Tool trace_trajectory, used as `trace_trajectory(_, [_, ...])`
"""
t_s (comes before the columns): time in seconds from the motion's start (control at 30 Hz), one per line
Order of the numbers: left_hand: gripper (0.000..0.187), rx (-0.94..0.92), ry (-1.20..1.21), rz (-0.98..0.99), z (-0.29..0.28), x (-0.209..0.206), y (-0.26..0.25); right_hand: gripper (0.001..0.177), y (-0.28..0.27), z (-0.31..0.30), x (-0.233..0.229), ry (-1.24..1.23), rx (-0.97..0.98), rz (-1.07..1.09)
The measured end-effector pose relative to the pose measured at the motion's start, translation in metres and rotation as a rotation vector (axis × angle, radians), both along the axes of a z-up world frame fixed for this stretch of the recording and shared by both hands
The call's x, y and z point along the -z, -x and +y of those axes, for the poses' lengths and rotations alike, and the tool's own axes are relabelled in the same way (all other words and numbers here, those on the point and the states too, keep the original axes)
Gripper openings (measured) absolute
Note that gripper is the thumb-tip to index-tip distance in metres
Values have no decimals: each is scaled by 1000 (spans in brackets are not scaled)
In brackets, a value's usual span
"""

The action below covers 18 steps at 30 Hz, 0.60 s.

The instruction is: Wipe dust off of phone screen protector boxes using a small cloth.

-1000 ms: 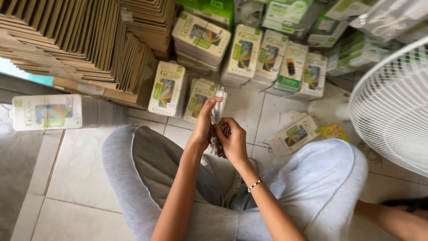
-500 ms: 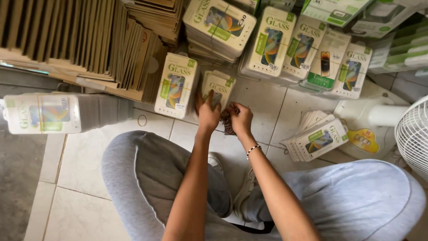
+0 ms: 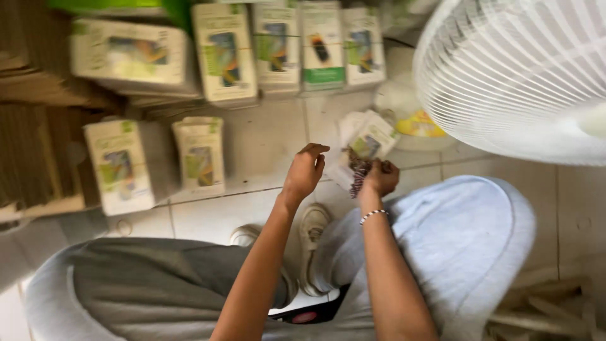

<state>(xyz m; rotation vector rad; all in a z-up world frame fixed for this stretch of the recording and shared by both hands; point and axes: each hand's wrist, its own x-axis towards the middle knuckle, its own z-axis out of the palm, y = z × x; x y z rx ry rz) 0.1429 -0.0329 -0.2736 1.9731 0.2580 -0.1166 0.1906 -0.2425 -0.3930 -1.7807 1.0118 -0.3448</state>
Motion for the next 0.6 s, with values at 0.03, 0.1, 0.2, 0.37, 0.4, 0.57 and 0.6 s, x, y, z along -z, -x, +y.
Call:
trace_trajectory(0.03, [30,36,7,1,-17,10,-5,29,6,-3,1,7,36,1])
trace_trajectory(0.1, [31,65,13,38,-50,30,-12,31,16,-6,5,-20,-17,168])
trace_trajectory(0.2, [46,92,-131,-214,-79,76,-12,38,29,3,19,-4,-101,69])
trace_trajectory(0.37, [57,109,-312,-242,-86,87,-18,42,30,26,-23,102,-137,210])
trace_trajectory(0.4, [66,111,-349,-227,-83,87,-21,44,30,31,-26,130,-161,250])
trace_trajectory(0.57, [74,87,-158,179,-76,64,-24,54,32,39,-32,-82,-65,206])
trace_trajectory(0.6, [77,80,-125,374,-73,57,-23,53,31,42,-36,-166,-61,248])
